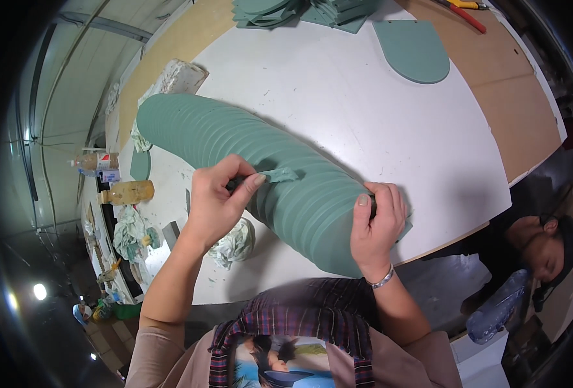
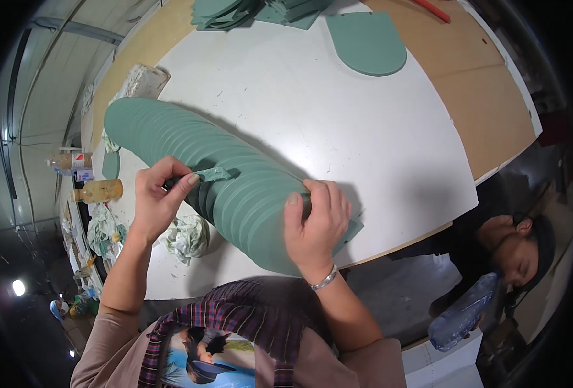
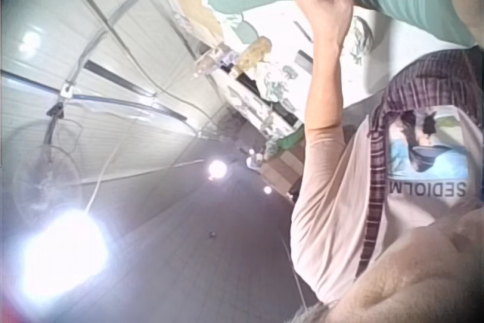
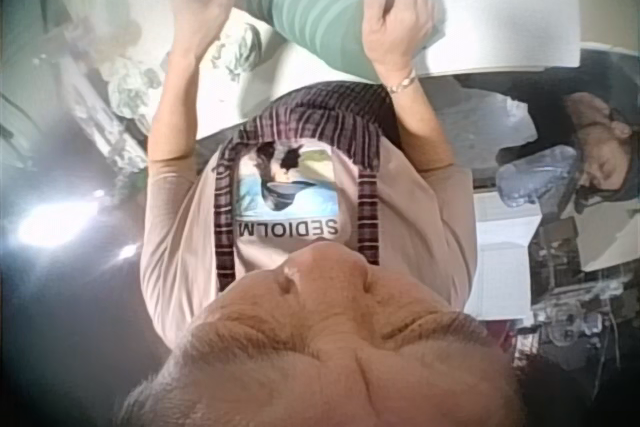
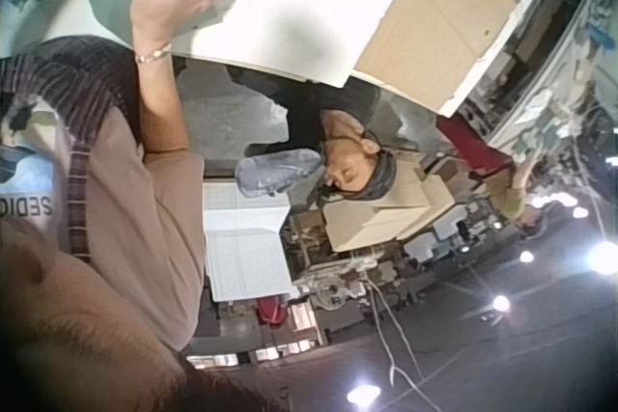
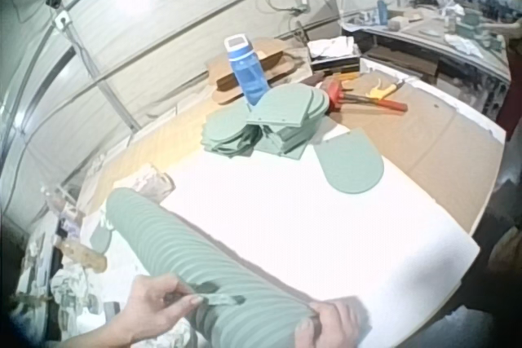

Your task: The person peels a strip of adhesive backing from a stack of green foam cushion components and then wipes the top foam piece with a cloth.

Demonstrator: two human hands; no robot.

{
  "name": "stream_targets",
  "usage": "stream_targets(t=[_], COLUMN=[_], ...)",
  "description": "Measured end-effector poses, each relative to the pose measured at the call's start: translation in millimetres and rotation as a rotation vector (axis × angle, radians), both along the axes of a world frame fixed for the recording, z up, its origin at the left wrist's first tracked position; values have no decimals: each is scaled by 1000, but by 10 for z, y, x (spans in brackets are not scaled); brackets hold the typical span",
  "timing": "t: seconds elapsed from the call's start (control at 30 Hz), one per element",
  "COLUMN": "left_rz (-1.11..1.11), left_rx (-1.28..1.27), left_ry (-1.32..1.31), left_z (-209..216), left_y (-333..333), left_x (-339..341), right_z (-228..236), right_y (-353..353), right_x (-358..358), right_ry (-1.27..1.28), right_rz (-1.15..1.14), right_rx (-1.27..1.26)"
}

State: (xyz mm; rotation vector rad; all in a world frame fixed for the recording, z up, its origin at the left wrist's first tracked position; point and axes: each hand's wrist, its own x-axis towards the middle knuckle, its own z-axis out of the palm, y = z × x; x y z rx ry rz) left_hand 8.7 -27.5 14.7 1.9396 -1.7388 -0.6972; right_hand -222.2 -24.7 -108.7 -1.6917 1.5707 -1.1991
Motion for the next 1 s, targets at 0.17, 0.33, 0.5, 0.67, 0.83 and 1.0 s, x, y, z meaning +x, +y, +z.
stream_targets(t=[0.17,0.33,0.5,0.67,0.83,1.0], left_rz=[-13,-72,-109,-140,-123,-147], left_rx=[-1,-76,-39,-109,-89,-81], left_ry=[12,-22,-91,-45,-55,-60], left_z=[4,-42,-45,-61,-81,-79], left_y=[-10,-47,-122,-138,-163,-168], left_x=[-30,-71,-103,-94,-98,-81], right_z=[10,7,28,26,15,18], right_y=[-7,-2,-6,-12,-10,-12], right_x=[-7,-6,-6,-13,-15,-7], right_ry=[-9,3,9,10,10,13], right_rz=[-4,-8,-2,-3,4,9], right_rx=[-3,-4,18,17,13,24])
